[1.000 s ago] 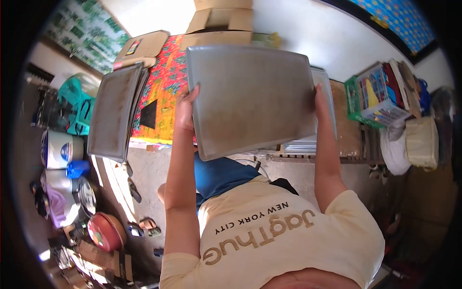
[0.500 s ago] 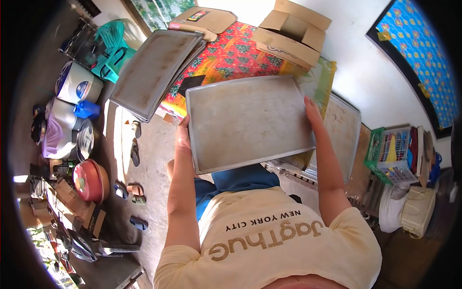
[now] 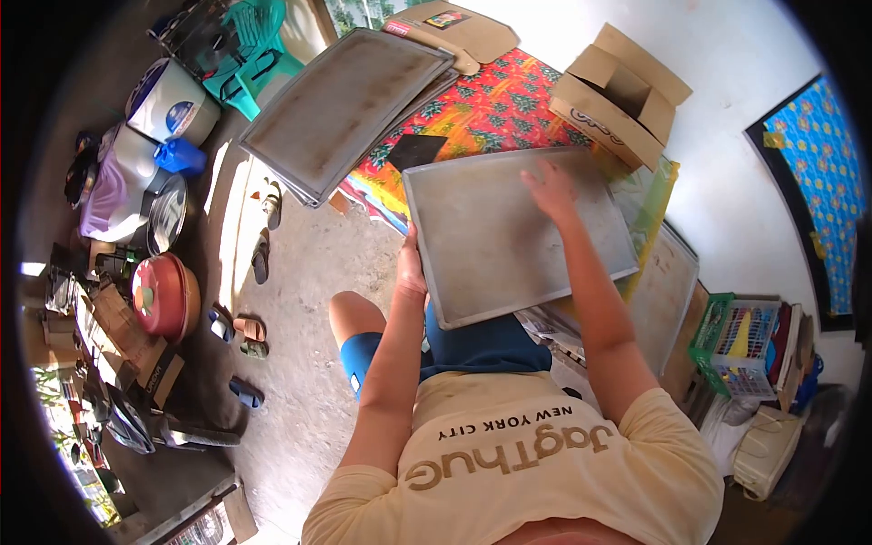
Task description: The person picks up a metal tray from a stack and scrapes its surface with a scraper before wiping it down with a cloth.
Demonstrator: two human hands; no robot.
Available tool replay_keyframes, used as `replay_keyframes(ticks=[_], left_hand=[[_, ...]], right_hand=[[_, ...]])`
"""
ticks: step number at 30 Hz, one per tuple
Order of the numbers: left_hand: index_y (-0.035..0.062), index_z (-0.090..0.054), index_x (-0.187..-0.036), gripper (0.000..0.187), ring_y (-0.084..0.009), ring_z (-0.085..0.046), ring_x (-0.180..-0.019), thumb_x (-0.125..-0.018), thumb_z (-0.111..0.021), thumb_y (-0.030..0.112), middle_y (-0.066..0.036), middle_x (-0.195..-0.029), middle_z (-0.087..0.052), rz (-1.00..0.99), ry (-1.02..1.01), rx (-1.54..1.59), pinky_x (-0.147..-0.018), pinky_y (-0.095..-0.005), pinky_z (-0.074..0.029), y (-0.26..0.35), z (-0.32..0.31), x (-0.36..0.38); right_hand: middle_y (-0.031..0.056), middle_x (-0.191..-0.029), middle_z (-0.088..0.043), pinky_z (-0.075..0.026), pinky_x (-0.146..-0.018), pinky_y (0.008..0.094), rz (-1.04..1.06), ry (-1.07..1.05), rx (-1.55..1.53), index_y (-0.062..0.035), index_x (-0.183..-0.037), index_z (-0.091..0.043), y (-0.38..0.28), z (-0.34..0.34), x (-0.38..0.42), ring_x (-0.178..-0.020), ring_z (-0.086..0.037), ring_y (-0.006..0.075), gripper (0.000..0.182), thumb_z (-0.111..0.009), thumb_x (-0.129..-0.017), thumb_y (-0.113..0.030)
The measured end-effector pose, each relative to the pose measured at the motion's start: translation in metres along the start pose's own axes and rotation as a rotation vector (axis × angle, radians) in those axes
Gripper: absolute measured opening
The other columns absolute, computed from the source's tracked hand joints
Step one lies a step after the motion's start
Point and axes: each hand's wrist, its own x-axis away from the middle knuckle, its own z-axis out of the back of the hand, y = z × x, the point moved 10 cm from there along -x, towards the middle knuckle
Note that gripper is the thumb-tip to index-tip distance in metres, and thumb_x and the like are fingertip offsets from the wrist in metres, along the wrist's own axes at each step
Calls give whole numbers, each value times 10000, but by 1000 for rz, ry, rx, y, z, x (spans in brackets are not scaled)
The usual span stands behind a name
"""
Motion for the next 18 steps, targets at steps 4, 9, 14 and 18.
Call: replay_keyframes(ticks=[4, 9, 14, 18], left_hand=[[64, -447, -1417, 650, -293, -503, -1261, -999, -403, 559, -146, -1397, -515, 20, -38, -19, -1070, -429, -407, -9, 6, 28], [117, -465, -1407, 506, -249, -540, -1197, -1003, -470, 423, -108, -1308, -573, 84, -19, -91, -1011, -402, -440, -24, 25, 72], [126, -352, -1473, 544, -133, -635, -899, -974, -553, 207, -62, -1194, -629, 1, -3, -316, -709, -267, -518, -18, 15, 103], [134, -319, -1490, 591, -85, -642, -779, -960, -581, 130, -27, -1084, -668, 13, -1, -373, -632, -222, -506, -14, 28, 113]], right_hand=[[124, -1449, -479, -338, -1068, 547, 99, -86, 40, -178, -1429, -474, -87, -37, -1, -1347, -422, 333, 709, -599, -860, -582], [104, -1483, -431, -305, -1086, 577, 193, -206, 99, -158, -1443, -439, -178, -89, -28, -1401, -348, 297, 708, -631, -863, -516], [100, -1521, -371, -298, -1091, 588, 259, -314, 175, -183, -1498, -336, -228, -130, -55, -1412, -318, 343, 940, -741, -744, -571], [151, -1550, -309, -279, -1103, 595, 135, -422, 346, -215, -1527, -265, -224, -144, -73, -1420, -300, 364, 1149, -816, -611, -635]])
